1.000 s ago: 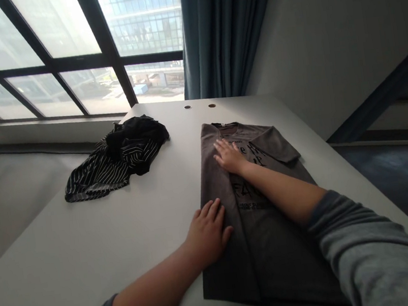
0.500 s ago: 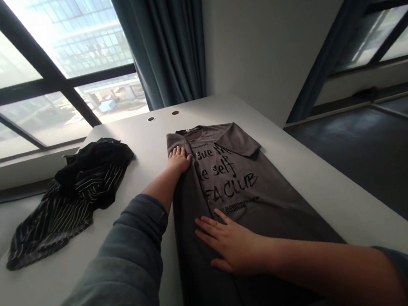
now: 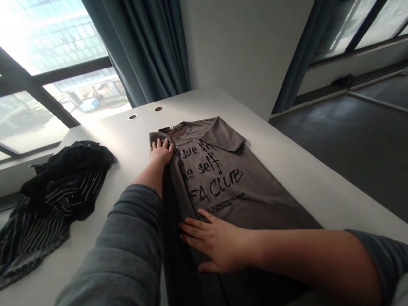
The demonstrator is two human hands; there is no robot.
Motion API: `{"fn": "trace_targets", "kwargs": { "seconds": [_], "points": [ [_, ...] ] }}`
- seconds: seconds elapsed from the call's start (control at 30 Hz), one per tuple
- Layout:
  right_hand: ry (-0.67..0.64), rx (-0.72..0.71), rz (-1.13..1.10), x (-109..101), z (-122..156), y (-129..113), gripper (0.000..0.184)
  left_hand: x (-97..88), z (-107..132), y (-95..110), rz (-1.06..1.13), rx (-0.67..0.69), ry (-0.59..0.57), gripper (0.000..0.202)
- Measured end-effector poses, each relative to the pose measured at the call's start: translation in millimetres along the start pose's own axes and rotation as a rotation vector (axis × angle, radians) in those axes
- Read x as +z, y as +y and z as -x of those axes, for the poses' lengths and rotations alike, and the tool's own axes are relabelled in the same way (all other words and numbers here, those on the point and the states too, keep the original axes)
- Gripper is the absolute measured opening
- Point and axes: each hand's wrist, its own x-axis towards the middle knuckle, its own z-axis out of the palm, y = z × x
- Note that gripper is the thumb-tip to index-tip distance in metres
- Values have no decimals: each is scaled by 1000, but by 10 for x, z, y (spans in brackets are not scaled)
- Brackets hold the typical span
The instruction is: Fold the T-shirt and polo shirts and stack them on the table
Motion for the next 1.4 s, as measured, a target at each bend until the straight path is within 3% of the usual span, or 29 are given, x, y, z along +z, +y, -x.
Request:
{"fn": "trace_targets", "kwargs": {
  "seconds": [0.13,0.27,0.33,0.43,0.53,0.6,0.73,0.8,0.87,1.0,1.17,1.23,1.33,1.4],
  "points": [
    [3,-41,-18,-84,-20,97,76,-84,102,117,-135,12,95,67],
    [82,42,-72,-496,181,376,61,-153,202,207,-235,-12,147,60],
    [155,212,-77,-746,468,537,51,-185,243,235,-249,6,184,56],
    [186,637,14,-945,1100,710,33,-259,254,366,-215,37,238,50],
    [78,989,37,-857,1721,757,32,-361,162,751,-176,157,269,45],
    [-25,1068,-30,-731,1976,742,33,-419,44,1155,-186,293,239,43],
    [-113,999,-143,-603,2073,731,27,-445,-222,2006,-235,496,129,40],
    [-96,920,-166,-615,2056,755,18,-415,-334,2290,-253,555,90,40],
    [-63,852,-205,-640,2079,775,11,-365,-438,2448,-272,598,53,48],
    [-103,834,-292,-672,2219,723,16,-219,-656,2572,-315,641,-10,65],
    [-235,798,-276,-673,2284,609,15,-69,-896,2705,-386,573,-38,53],
    [-214,767,-294,-656,2286,608,8,-66,-950,2722,-398,547,-15,49],
    [-150,768,-389,-621,2321,616,10,-120,-981,2669,-409,537,28,44],
    [2,826,-405,-608,2355,595,13,-177,-977,2589,-409,554,51,42]
  ]
}}
